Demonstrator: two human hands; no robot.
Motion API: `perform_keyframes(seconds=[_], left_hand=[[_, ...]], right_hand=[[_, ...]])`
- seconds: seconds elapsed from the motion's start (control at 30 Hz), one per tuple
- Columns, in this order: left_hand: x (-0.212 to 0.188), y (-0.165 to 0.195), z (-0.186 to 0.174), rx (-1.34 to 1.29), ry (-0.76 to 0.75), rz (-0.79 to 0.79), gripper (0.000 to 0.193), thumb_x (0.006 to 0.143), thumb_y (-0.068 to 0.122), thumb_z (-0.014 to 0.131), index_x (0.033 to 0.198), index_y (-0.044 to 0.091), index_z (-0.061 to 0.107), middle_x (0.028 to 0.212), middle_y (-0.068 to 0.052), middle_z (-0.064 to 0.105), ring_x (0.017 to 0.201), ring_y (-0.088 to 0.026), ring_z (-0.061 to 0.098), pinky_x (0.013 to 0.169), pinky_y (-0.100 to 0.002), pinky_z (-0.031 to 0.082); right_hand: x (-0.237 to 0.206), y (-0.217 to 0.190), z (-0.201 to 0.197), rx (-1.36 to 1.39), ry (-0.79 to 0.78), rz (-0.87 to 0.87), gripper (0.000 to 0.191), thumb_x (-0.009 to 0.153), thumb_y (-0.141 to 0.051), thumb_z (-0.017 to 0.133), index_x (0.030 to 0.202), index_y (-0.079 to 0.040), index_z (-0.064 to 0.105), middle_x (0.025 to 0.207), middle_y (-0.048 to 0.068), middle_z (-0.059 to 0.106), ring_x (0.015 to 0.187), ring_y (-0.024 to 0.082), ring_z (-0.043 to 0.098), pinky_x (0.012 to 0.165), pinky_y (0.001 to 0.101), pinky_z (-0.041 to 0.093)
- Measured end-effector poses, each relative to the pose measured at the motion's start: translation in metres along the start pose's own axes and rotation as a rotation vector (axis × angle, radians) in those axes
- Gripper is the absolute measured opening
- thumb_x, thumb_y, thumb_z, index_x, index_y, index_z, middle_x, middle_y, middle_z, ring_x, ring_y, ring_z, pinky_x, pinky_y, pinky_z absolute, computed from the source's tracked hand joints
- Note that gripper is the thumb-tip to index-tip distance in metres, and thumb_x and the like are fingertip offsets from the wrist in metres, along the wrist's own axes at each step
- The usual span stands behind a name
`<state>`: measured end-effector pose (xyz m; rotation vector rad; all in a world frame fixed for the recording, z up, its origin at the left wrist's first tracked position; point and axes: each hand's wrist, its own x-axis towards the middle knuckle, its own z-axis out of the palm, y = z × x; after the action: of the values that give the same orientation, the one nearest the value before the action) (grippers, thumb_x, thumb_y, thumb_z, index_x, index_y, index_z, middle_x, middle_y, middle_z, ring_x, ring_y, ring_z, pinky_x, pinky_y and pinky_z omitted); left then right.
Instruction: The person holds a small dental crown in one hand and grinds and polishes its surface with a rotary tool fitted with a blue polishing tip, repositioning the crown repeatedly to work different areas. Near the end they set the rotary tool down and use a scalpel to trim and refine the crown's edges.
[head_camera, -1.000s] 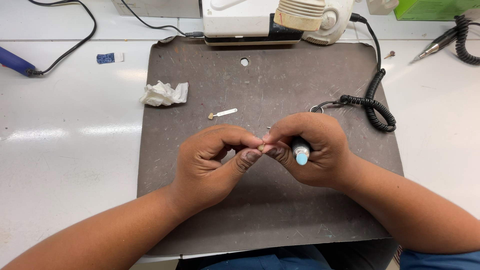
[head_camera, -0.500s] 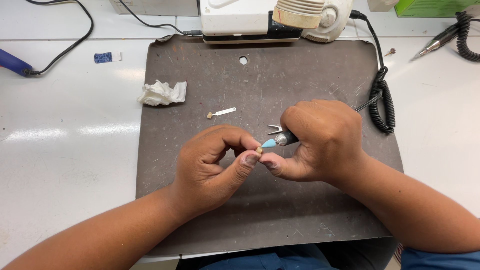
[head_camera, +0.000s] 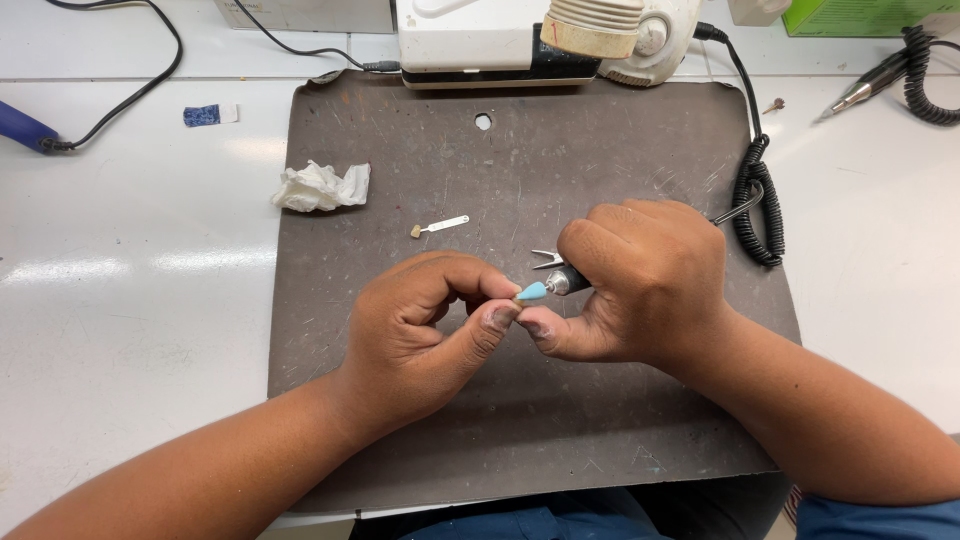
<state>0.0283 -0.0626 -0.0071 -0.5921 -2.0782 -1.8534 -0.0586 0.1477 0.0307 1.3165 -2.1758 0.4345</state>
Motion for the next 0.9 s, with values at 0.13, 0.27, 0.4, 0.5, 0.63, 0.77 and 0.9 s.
perform_keyframes(seconds=[0.13, 0.27, 0.4, 0.5, 0.63, 0.77, 0.9], left_hand=[[-0.0006, -0.0005, 0.0004, -0.04, -0.013, -0.019, 0.012, 0.101, 0.016, 0.069, 0.105, 0.004, 0.071, 0.096, -0.005, 0.074, 0.085, -0.01, 0.07, 0.075, -0.024, 0.058], [-0.0018, -0.0014, 0.0014, -0.145, -0.032, -0.066, 0.013, 0.103, 0.015, 0.067, 0.108, 0.003, 0.069, 0.099, -0.006, 0.073, 0.09, -0.01, 0.071, 0.081, -0.024, 0.06], [-0.0024, -0.003, 0.0023, -0.167, -0.034, -0.077, 0.013, 0.104, 0.014, 0.067, 0.108, 0.002, 0.069, 0.099, -0.006, 0.073, 0.091, -0.01, 0.071, 0.083, -0.025, 0.061], [-0.0034, -0.0034, 0.0027, -0.189, -0.031, -0.078, 0.014, 0.103, 0.014, 0.067, 0.109, 0.002, 0.068, 0.1, -0.007, 0.073, 0.092, -0.01, 0.071, 0.083, -0.025, 0.061], [-0.0035, -0.0044, 0.0025, -0.211, -0.026, -0.076, 0.014, 0.104, 0.015, 0.067, 0.109, 0.002, 0.068, 0.1, -0.007, 0.073, 0.092, -0.01, 0.071, 0.083, -0.025, 0.061], [-0.0041, -0.0065, 0.0033, -0.212, -0.02, -0.064, 0.014, 0.105, 0.016, 0.067, 0.109, 0.002, 0.068, 0.1, -0.006, 0.073, 0.091, -0.009, 0.071, 0.083, -0.024, 0.061], [-0.0063, -0.0081, 0.0039, -0.266, -0.006, -0.132, 0.015, 0.105, 0.016, 0.066, 0.11, 0.003, 0.067, 0.098, -0.006, 0.073, 0.086, -0.008, 0.068, 0.077, -0.024, 0.059]], right_hand=[[-0.0002, 0.0003, 0.0003, -0.004, 0.006, 0.012, 0.068, 0.091, -0.072, 0.054, 0.061, -0.011, 0.052, 0.052, 0.001, 0.04, 0.044, 0.017, 0.041, 0.042, 0.0347, 0.03], [-0.0009, 0.0006, 0.0003, 0.011, 0.004, 0.008, 0.069, 0.092, -0.073, 0.054, 0.063, -0.011, 0.052, 0.054, 0.002, 0.041, 0.046, 0.017, 0.042, 0.044, 0.0348, 0.03], [-0.0015, 0.0, 0.0013, 0.002, 0.003, 0.026, 0.069, 0.091, -0.073, 0.054, 0.061, -0.011, 0.051, 0.052, 0.002, 0.04, 0.045, 0.018, 0.042, 0.043, 0.0352, 0.03], [-0.002, -0.0006, 0.0013, 0.009, 0.005, 0.03, 0.069, 0.091, -0.073, 0.054, 0.061, -0.011, 0.051, 0.053, 0.002, 0.04, 0.045, 0.018, 0.041, 0.043, 0.0353, 0.03], [-0.0021, 0.0002, 0.0016, -0.001, 0.01, 0.029, 0.07, 0.092, -0.074, 0.054, 0.062, -0.011, 0.051, 0.053, 0.002, 0.04, 0.046, 0.018, 0.042, 0.044, 0.0351, 0.03], [-0.0038, 0.0002, 0.0029, -0.001, 0.012, 0.045, 0.07, 0.091, -0.075, 0.054, 0.062, -0.011, 0.051, 0.053, 0.002, 0.04, 0.045, 0.018, 0.041, 0.044, 0.0347, 0.03], [-0.0036, -0.002, 0.0055, 0.049, 0.007, 0.095, 0.07, 0.09, -0.075, 0.054, 0.062, -0.011, 0.051, 0.052, 0.001, 0.042, 0.044, 0.017, 0.043, 0.042, 0.0335, 0.031]])
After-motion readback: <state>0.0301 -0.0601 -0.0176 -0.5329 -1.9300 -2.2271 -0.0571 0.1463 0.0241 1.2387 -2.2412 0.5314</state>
